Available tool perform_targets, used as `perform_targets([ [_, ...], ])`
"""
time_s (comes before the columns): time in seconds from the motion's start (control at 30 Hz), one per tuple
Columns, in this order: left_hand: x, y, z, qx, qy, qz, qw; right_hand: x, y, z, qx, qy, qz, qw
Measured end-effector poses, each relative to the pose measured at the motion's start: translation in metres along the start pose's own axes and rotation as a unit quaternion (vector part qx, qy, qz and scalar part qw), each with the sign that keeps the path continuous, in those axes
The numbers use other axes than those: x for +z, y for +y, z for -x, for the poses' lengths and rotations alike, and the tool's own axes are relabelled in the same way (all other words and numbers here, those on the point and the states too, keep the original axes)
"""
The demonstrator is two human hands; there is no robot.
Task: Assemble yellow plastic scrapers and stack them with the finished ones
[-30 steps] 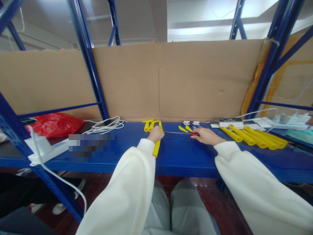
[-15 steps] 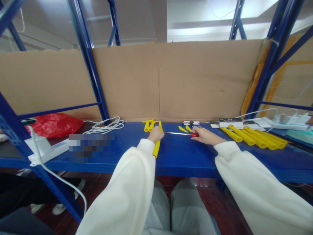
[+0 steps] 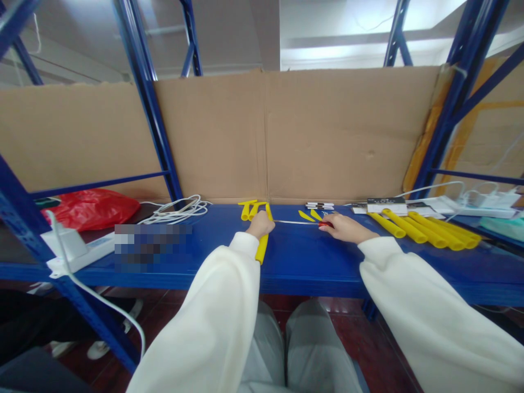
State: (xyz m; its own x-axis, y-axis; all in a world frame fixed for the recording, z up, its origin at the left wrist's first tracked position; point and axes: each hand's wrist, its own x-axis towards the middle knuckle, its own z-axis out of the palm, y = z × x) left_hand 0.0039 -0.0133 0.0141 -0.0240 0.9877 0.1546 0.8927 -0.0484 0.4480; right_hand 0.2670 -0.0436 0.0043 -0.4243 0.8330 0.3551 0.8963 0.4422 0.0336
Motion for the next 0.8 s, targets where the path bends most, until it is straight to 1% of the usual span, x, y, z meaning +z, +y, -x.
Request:
perform_targets([
  [0.07,-0.0002,0.0002,0.0003,0.001,-0.001,0.001,1.000,0.0004,-0.0001,-0.0009,0.006,-0.008,-0.016,1.000],
  [0.17,0.0000,-0.0001,-0.0003,0.007,-0.004,-0.004,1.000,0.0000,-0.0007,-0.0011,0.020,-0.002,-0.022,1.000],
  [0.43,0.0020,-0.0011,-0.0029,0.004,-0.001,-0.007,1.000,-0.0039,-0.0041,0.0023,-0.006,0.009,0.039,0.999],
  [0.8,-0.0014,0.0017,0.0006,0.001,-0.013,-0.006,1.000,-0.0065,-0.0074,0.0022,0.018,-0.032,0.027,0.999],
])
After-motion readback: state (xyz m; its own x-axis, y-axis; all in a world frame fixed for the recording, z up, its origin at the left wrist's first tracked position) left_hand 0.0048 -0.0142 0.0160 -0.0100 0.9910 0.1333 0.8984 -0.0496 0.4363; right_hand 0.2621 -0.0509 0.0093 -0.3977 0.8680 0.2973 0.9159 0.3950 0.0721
